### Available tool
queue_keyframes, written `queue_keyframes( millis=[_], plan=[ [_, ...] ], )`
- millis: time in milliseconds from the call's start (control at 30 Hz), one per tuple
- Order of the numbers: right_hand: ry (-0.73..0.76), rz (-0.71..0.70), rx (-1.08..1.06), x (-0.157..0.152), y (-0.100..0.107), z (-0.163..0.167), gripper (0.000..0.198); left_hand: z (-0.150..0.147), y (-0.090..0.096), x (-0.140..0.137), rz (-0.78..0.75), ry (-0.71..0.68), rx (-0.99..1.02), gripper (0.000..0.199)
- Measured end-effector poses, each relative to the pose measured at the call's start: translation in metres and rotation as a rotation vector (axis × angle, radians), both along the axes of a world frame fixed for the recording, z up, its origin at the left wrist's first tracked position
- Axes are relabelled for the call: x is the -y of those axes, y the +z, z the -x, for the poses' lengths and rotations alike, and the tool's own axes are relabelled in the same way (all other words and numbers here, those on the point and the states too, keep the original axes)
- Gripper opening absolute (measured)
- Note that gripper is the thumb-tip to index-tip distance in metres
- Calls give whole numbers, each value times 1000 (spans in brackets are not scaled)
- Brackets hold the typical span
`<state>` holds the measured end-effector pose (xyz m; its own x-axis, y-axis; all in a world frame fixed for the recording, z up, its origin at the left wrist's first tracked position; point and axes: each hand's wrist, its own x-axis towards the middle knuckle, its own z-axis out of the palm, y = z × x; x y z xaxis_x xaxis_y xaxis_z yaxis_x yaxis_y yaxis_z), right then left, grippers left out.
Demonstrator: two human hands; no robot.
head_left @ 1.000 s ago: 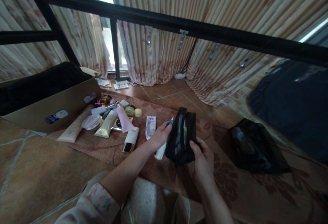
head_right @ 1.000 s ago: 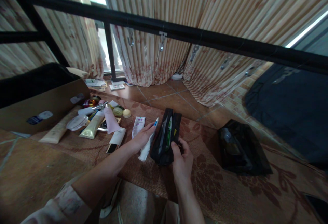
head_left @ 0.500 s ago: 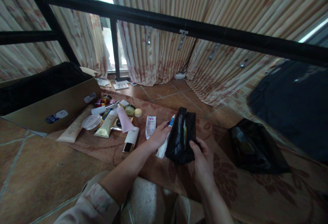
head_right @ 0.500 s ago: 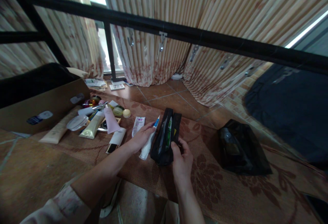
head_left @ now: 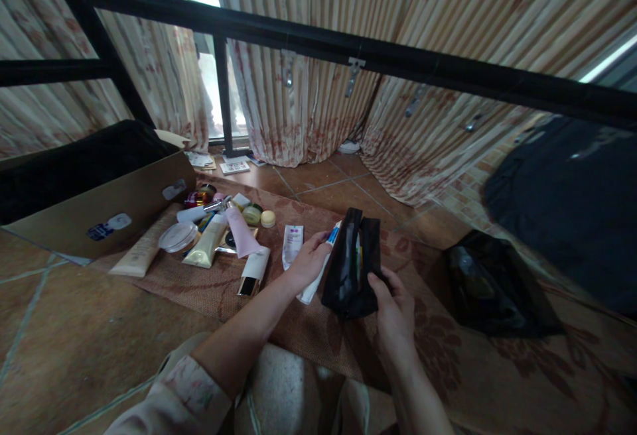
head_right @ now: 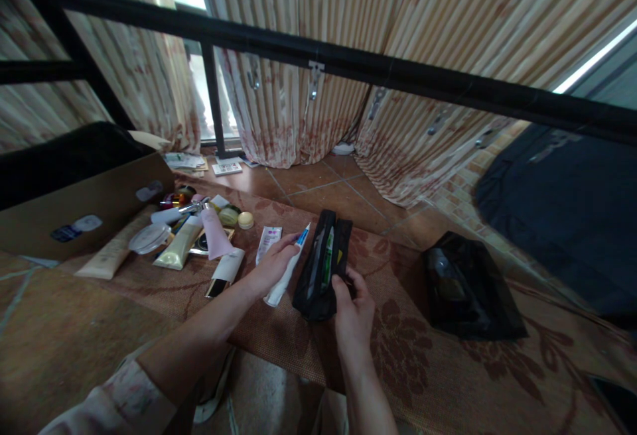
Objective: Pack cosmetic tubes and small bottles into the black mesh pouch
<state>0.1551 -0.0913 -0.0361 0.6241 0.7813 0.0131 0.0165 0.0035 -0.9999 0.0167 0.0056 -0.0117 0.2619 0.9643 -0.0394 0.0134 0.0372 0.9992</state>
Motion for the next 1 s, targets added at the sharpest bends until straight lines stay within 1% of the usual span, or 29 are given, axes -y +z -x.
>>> queue_keyframes(
  millis=[100, 300, 467, 667, 867, 1000],
  plan=[
    [-10, 7, 3, 0, -1, 0, 40, 0, 0, 0, -41, -3, -10, 33],
    [-6, -5, -37, 0, 1, 1, 39, 1, -5, -1, -46, 17, 37, 36],
    [-13, 3, -42, 0, 2, 1, 39, 0, -10, -3, -50, -37, 115, 36],
    [-19, 22, -31, 0, 4, 1, 42, -2, -11, -1, -36, 15, 86, 29],
    [-21, 14, -5, 0, 3, 1, 41, -2, -16, -5, -53, -39, 39, 35],
    [-25, 18, -11, 0, 2, 1, 40, -2, -18, -2, -58, -113, 13, 35]
  ],
)
